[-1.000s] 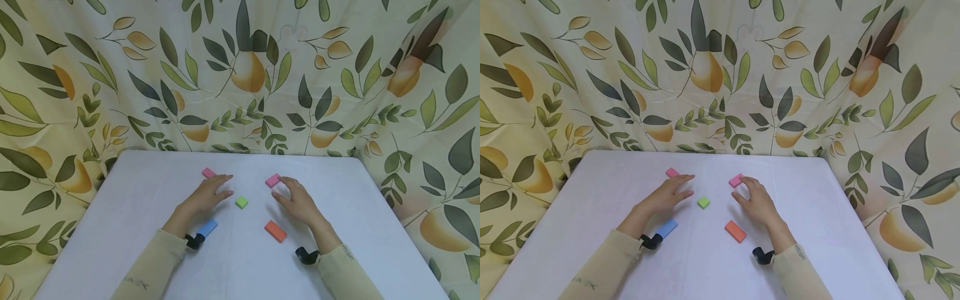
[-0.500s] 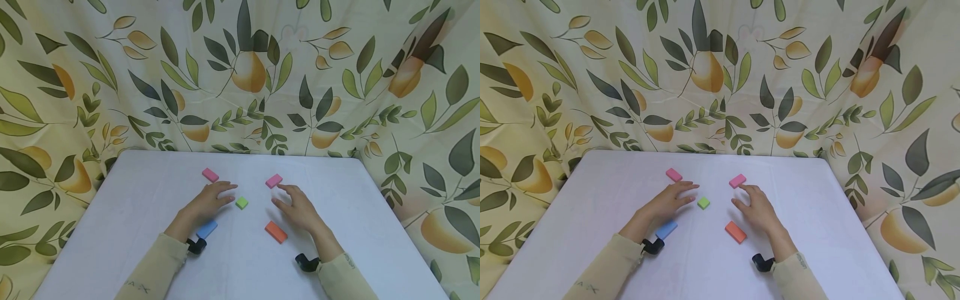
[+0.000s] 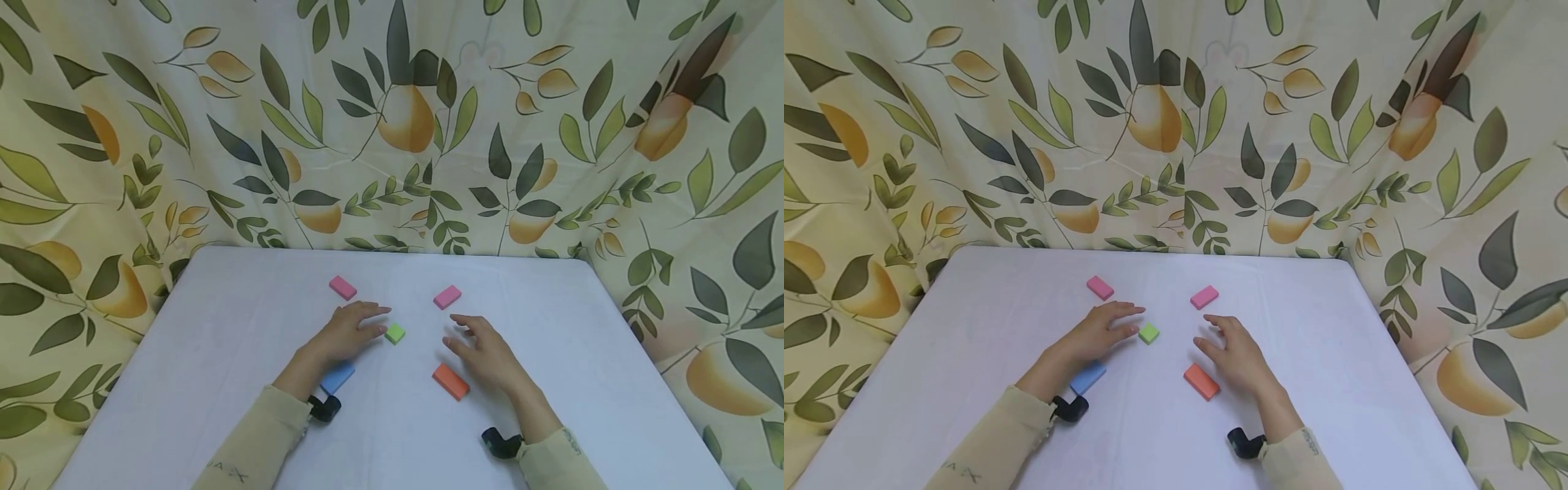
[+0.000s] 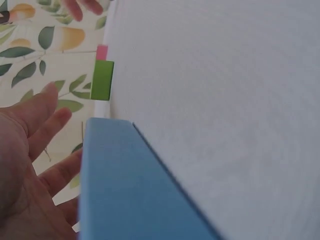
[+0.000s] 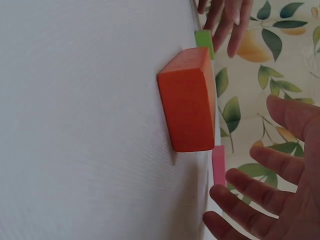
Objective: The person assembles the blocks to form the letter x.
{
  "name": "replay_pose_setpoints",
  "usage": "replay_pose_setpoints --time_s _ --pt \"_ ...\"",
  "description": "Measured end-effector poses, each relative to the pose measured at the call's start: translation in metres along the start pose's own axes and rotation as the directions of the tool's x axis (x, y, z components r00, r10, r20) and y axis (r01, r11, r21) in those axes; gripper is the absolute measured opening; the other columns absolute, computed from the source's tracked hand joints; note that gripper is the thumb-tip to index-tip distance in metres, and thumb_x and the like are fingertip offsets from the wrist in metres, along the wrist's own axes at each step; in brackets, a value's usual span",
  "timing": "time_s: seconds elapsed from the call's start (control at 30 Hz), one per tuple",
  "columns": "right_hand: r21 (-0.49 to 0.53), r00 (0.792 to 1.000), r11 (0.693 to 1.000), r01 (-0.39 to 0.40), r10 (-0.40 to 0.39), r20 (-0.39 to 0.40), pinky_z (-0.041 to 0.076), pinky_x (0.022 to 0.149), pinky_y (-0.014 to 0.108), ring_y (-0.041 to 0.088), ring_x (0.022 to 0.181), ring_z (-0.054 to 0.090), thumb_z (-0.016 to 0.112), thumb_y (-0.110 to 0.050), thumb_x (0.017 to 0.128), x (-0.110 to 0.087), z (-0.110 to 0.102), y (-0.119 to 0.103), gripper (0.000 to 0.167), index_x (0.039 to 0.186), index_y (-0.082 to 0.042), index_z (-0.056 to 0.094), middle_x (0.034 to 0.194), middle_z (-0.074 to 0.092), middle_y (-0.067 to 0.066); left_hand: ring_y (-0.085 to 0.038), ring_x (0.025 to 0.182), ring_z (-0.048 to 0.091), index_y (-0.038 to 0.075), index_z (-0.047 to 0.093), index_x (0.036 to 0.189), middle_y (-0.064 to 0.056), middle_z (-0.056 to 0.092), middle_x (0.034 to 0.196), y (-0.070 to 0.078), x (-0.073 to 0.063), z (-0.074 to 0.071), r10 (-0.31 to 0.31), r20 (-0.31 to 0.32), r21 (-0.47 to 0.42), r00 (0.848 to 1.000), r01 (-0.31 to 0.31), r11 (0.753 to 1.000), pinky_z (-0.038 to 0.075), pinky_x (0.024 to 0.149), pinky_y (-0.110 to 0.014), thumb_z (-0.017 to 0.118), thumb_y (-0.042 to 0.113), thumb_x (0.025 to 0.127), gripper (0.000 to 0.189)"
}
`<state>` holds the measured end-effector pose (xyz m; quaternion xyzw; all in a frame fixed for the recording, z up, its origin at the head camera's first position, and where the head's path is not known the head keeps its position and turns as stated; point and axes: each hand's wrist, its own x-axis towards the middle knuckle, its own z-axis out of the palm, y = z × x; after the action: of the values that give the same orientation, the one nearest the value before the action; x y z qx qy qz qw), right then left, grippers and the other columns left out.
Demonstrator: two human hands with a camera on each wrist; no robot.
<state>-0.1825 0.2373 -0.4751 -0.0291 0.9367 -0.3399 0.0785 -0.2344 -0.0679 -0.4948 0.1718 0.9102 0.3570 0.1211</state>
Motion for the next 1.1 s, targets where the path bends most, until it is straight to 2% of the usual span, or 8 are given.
replay_pose_setpoints --time_s 0.27,0.47,0.63,0.87,1.1 --pt "0.026 1.0 1.0 -0.001 0.001 -0.01 0.047 0.106 0.056 0.031 0.13 0.054 0.068 -0.05 0.097 -0.008 0.005 0.006 0.061 0.15 -0.023 0.053 0.143 0.057 0.006 -0.034 0.158 0.027 0.042 0.06 0.144 -0.002 0.05 0.159 0.0 0.002 0.007 0.038 -0.018 0.089 0.999 -0.036 0.995 0.007 0.126 -0.065 0.059 0.048 0.103 0.042" --pt "0.039 1.0 0.999 0.012 -0.012 -0.015 0.04 0.116 0.059 0.031 0.139 0.05 0.072 -0.044 0.096 -0.014 0.012 0.01 0.057 0.146 -0.022 0.057 0.144 0.058 0.004 -0.036 0.158 0.025 0.039 0.064 0.14 -0.004 0.05 0.159 0.003 0.0 0.01 0.045 -0.041 0.078 0.998 -0.041 0.996 0.005 0.125 -0.068 0.06 0.045 0.103 0.037" --pt "0.047 0.999 0.998 0.028 -0.027 -0.016 0.037 0.118 0.059 0.032 0.143 0.048 0.074 -0.038 0.095 -0.017 0.014 0.012 0.053 0.143 -0.019 0.06 0.145 0.059 0.005 -0.038 0.158 0.023 0.037 0.065 0.139 -0.007 0.048 0.159 0.001 -0.001 0.013 0.058 -0.058 0.086 0.997 -0.053 0.995 0.005 0.124 -0.07 0.058 0.043 0.105 0.036" --pt "0.079 0.997 0.994 0.074 -0.073 -0.016 0.038 0.117 0.059 0.034 0.142 0.048 0.08 -0.039 0.09 -0.02 0.015 0.016 0.045 0.129 -0.02 0.07 0.14 0.063 0.005 -0.039 0.157 0.026 0.038 0.066 0.139 -0.008 0.049 0.158 0.0 0.0 0.02 0.064 -0.085 0.102 0.994 -0.055 0.993 0.004 0.123 -0.072 0.057 0.043 0.105 0.036" --pt "0.061 0.992 0.99 0.124 -0.122 -0.026 0.044 0.111 0.057 0.029 0.132 0.054 0.084 -0.041 0.086 -0.022 0.015 0.021 0.034 0.115 -0.026 0.074 0.13 0.067 -0.003 -0.038 0.156 0.027 0.036 0.067 0.138 -0.008 0.049 0.157 0.001 0.001 0.023 0.054 -0.114 0.082 0.992 -0.045 0.996 0.002 0.124 -0.071 0.059 0.042 0.104 0.035"
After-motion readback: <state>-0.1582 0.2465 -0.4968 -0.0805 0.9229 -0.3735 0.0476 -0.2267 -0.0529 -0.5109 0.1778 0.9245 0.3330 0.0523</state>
